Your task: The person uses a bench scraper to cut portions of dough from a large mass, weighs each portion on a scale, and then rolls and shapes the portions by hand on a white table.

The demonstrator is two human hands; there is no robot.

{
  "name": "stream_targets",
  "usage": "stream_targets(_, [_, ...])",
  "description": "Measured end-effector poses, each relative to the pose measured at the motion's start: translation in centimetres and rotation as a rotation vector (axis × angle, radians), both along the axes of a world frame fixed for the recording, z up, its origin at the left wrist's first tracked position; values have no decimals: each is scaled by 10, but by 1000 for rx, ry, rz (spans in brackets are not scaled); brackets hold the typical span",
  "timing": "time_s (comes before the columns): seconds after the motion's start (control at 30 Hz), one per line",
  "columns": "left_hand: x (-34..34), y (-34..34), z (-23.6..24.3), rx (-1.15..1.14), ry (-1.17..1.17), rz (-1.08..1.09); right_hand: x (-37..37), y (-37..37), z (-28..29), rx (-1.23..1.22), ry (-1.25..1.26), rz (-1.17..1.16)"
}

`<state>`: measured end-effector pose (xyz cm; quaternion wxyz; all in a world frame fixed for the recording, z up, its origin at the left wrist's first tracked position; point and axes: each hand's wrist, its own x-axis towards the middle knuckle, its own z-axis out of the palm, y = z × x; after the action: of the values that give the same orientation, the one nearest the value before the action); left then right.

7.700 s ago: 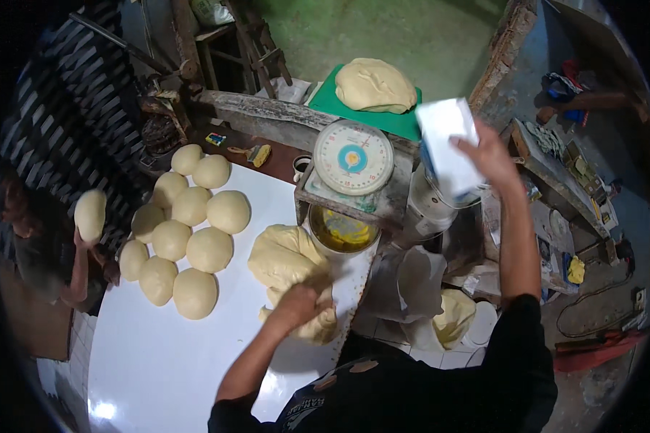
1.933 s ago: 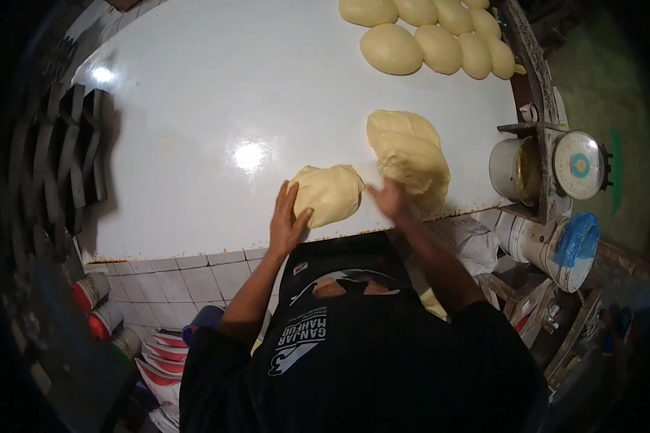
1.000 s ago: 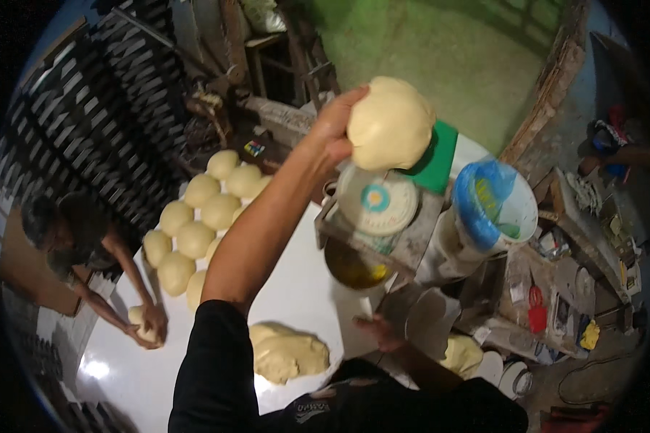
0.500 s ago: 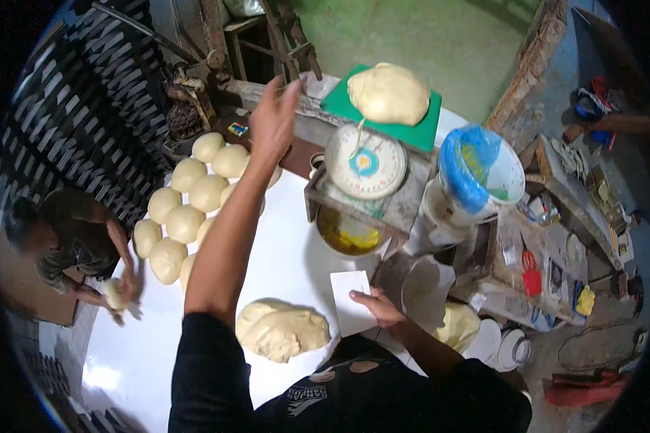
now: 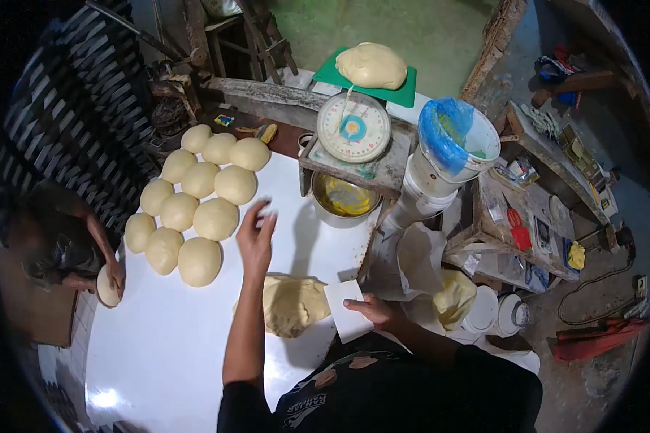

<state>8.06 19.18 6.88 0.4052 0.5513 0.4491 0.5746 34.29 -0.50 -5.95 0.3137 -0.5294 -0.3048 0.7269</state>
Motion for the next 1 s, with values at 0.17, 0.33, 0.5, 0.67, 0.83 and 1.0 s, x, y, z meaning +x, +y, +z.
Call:
stream_targets(0.17, [102,130,69,192,-7,-122,30,10,16,94,-36,-48])
stream_targets(0.33, [195,206,84,62,-98,-197,101,24,-73,49,-493,-71])
stream_targets(0.5, [157,159,86,106,-64,-208,94,50,-13,475,-794,178])
stream_targets(0.67, [40,-24,21,-122,44,-39,76,69,37,-3,-56,-187])
stream_targets(0.83, [-63,-214,-136,-448,-98,142,-2,73,8,77,-118,-39])
stream_targets(1.0, [-68,-290,-142,-250,1386,27,-33,39,27,98,-91,-3])
